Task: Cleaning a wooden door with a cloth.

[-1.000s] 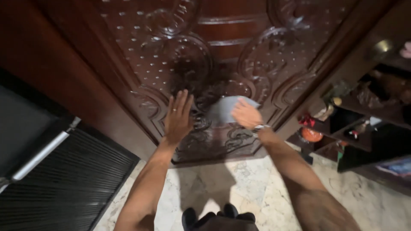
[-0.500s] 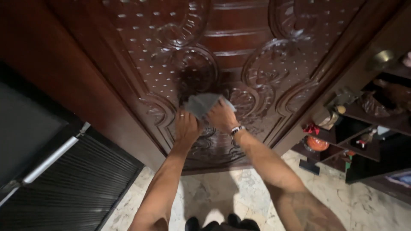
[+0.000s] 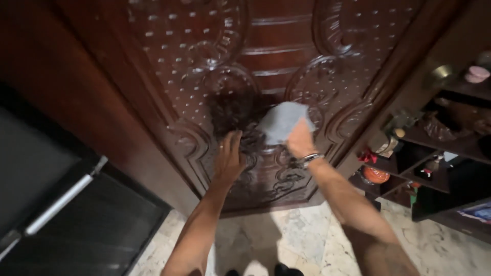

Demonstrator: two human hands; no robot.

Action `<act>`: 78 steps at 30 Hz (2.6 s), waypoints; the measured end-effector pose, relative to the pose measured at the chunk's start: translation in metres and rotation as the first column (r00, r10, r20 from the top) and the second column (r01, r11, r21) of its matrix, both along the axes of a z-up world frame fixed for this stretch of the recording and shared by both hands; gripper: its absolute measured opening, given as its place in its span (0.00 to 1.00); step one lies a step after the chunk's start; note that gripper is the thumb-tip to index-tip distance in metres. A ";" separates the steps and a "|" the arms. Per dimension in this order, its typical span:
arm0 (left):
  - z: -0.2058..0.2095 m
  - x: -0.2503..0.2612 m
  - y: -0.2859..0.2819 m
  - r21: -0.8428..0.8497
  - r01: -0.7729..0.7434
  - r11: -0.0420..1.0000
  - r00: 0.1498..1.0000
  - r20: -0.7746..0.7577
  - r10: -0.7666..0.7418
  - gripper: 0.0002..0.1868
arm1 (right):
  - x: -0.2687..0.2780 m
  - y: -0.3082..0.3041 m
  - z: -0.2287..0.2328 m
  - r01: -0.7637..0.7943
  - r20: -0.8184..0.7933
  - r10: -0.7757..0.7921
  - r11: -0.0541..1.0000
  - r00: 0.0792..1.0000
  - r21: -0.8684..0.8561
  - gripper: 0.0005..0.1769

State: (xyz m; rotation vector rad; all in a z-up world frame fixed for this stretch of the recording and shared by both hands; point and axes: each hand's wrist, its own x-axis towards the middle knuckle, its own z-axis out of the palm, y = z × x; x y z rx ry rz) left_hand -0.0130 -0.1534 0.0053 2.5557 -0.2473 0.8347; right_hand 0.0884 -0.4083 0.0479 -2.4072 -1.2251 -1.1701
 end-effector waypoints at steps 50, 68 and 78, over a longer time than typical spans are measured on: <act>-0.026 0.018 0.038 -0.544 0.433 0.719 0.876 0.065 -0.479 0.06 | 0.000 0.043 -0.095 0.482 -0.328 -0.356 0.569 0.875 0.667 0.16; -0.027 0.027 0.032 -0.423 0.327 0.845 0.943 0.080 -0.324 0.12 | -0.010 0.024 -0.087 0.424 -0.217 -0.398 0.563 0.891 0.709 0.22; -0.052 0.048 0.015 -0.343 -0.050 0.938 0.848 -0.510 -0.141 0.08 | -0.027 0.114 -0.064 0.203 -0.566 0.469 0.621 0.678 0.757 0.12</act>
